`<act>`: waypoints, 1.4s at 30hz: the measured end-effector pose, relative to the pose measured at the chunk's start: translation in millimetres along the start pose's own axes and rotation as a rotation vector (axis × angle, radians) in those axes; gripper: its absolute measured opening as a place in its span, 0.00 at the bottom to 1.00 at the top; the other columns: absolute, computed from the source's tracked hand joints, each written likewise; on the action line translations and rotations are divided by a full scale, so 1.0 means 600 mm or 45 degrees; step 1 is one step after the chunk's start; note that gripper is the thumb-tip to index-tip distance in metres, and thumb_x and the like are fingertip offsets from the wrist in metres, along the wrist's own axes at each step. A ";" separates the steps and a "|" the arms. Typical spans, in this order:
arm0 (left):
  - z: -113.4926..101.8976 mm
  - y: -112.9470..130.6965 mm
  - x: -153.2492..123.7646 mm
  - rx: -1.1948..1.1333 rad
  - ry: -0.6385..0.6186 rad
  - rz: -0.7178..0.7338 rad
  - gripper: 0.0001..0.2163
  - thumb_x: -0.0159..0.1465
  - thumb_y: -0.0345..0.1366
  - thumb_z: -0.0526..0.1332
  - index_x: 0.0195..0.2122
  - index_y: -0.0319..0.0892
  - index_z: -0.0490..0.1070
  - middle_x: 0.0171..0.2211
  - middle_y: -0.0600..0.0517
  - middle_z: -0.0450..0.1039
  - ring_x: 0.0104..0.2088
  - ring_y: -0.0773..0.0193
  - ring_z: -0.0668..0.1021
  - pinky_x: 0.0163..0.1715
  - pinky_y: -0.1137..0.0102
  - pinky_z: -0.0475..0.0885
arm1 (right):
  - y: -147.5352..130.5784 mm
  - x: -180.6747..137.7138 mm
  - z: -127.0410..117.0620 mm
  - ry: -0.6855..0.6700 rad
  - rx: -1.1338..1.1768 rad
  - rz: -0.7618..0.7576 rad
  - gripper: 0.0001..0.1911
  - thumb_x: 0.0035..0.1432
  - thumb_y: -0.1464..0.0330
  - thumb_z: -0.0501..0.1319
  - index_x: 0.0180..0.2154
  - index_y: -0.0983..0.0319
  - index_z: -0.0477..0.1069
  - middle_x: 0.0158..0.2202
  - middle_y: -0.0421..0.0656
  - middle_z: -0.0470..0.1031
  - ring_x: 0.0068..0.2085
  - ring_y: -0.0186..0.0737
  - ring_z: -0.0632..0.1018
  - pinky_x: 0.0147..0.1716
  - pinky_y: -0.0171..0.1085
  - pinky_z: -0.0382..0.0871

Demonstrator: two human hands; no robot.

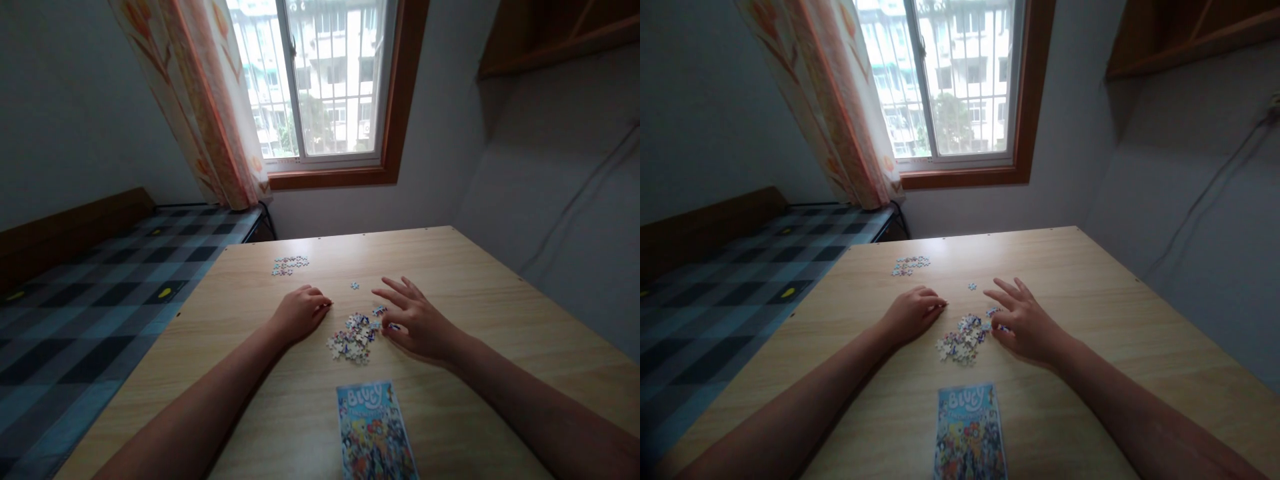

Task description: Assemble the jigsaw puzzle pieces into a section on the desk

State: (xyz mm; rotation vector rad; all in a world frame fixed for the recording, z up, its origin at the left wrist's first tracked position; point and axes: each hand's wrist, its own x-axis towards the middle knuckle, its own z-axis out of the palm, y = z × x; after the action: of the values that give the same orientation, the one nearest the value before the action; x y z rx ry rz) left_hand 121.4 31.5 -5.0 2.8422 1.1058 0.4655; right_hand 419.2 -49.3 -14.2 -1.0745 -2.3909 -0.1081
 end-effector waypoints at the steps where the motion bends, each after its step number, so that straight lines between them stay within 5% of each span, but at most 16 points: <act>1: -0.001 0.002 0.000 -0.037 -0.009 0.036 0.11 0.68 0.38 0.57 0.42 0.46 0.80 0.39 0.48 0.79 0.39 0.60 0.76 0.42 0.65 0.71 | 0.000 0.000 -0.006 -0.045 -0.003 -0.035 0.05 0.59 0.69 0.63 0.31 0.58 0.77 0.62 0.42 0.68 0.69 0.53 0.58 0.65 0.64 0.47; 7: -0.002 0.015 0.002 -0.462 -0.076 0.074 0.08 0.64 0.37 0.62 0.38 0.44 0.80 0.35 0.50 0.79 0.35 0.64 0.76 0.38 0.70 0.71 | -0.003 -0.001 -0.025 -0.140 -0.002 -0.080 0.04 0.59 0.68 0.63 0.35 0.57 0.77 0.62 0.42 0.67 0.69 0.53 0.57 0.66 0.64 0.44; 11: 0.004 0.015 0.005 -0.653 -0.158 -0.036 0.07 0.62 0.36 0.63 0.37 0.42 0.81 0.30 0.52 0.78 0.28 0.69 0.74 0.31 0.73 0.68 | -0.014 0.003 -0.002 -0.040 -0.002 -0.003 0.12 0.62 0.67 0.61 0.47 0.54 0.76 0.62 0.44 0.67 0.68 0.53 0.58 0.66 0.63 0.46; 15: 0.008 0.017 0.004 -0.626 -0.148 0.015 0.08 0.61 0.36 0.64 0.40 0.44 0.81 0.34 0.51 0.77 0.31 0.67 0.76 0.34 0.73 0.68 | -0.027 0.010 0.024 -0.053 -0.032 0.092 0.19 0.63 0.67 0.60 0.55 0.52 0.72 0.65 0.45 0.64 0.69 0.56 0.56 0.64 0.67 0.47; 23: 0.010 0.016 0.002 -0.618 -0.166 0.021 0.09 0.61 0.40 0.65 0.41 0.46 0.82 0.35 0.51 0.76 0.32 0.66 0.75 0.34 0.72 0.69 | -0.018 0.010 0.026 0.033 -0.004 0.168 0.07 0.62 0.66 0.61 0.37 0.57 0.79 0.64 0.45 0.64 0.70 0.57 0.54 0.64 0.69 0.45; 30: 0.010 0.012 0.005 -0.841 -0.207 -0.029 0.10 0.61 0.40 0.65 0.39 0.41 0.81 0.34 0.50 0.75 0.30 0.68 0.74 0.31 0.72 0.69 | -0.029 0.011 0.027 -0.038 -0.015 0.084 0.15 0.63 0.64 0.61 0.52 0.51 0.75 0.66 0.44 0.62 0.70 0.56 0.54 0.64 0.68 0.45; 37: 0.007 0.028 0.004 -0.695 -0.240 0.129 0.09 0.60 0.41 0.67 0.38 0.45 0.82 0.36 0.49 0.76 0.39 0.62 0.76 0.43 0.68 0.70 | -0.024 0.009 0.027 -0.003 0.008 0.080 0.10 0.62 0.65 0.62 0.44 0.53 0.79 0.65 0.45 0.63 0.70 0.56 0.54 0.64 0.69 0.44; 42: 0.005 0.032 0.004 -0.633 -0.229 0.106 0.06 0.59 0.37 0.67 0.36 0.46 0.82 0.35 0.51 0.75 0.37 0.64 0.76 0.41 0.70 0.69 | -0.019 0.009 0.026 0.013 -0.011 0.110 0.11 0.65 0.65 0.58 0.46 0.54 0.78 0.64 0.45 0.64 0.70 0.55 0.54 0.65 0.67 0.45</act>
State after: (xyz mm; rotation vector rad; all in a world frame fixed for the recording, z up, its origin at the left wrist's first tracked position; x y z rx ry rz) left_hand 136.8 19.1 -4.3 2.4391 0.7191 0.4102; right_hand 401.2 -49.1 -23.8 -1.1768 -2.3329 -0.0939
